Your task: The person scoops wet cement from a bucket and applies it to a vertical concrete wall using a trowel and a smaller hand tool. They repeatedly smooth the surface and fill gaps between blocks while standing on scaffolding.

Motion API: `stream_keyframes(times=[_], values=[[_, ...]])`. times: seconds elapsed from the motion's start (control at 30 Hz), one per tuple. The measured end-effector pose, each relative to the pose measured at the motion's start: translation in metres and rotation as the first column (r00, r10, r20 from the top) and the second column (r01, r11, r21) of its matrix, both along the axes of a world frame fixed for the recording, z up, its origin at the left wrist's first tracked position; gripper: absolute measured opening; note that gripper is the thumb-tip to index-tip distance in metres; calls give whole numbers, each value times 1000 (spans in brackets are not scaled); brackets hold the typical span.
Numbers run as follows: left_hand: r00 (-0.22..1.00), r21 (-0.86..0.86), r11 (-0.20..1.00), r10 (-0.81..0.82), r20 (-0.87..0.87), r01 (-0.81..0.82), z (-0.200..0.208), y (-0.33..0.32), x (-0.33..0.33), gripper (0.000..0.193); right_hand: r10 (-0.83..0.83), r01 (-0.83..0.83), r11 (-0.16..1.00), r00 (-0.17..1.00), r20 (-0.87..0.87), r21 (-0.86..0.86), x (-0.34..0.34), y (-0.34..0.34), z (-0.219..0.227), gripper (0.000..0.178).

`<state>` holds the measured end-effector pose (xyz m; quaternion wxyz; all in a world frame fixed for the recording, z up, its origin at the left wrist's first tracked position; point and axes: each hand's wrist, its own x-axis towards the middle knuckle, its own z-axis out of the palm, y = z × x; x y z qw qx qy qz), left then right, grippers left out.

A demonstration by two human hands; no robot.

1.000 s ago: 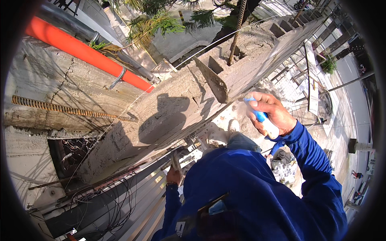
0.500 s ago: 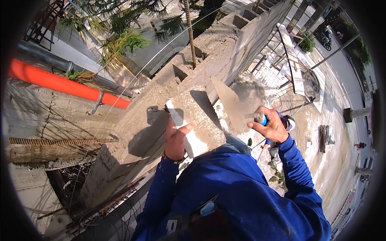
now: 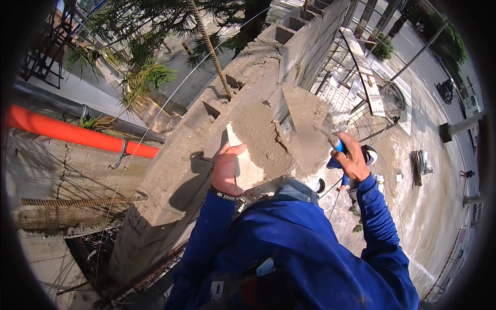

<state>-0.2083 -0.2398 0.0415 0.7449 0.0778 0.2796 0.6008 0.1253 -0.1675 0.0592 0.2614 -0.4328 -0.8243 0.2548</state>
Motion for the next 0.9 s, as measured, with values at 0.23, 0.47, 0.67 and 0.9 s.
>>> stream_keyframes(times=[0.23, 0.47, 0.67, 0.9], values=[[784, 206, 957, 287, -550, -205, 5, -13, 13, 28, -5, 54, 907, 993, -118, 418, -111, -29, -15, 52], [770, 101, 820, 566, -295, -564, 42, -35, -39, 14, -2, -11, 920, 999, 33, 391, -48, -23, -58, 50], [512, 177, 718, 625, -590, -673, 36, -55, -79, 20, 311, -378, 834, 924, 223, 402, -77, -19, 23, 41], [423, 159, 786, 477, -771, -597, 44, -76, -71, 31, 432, -500, 721, 866, 253, 479, -142, 15, 28, 37]])
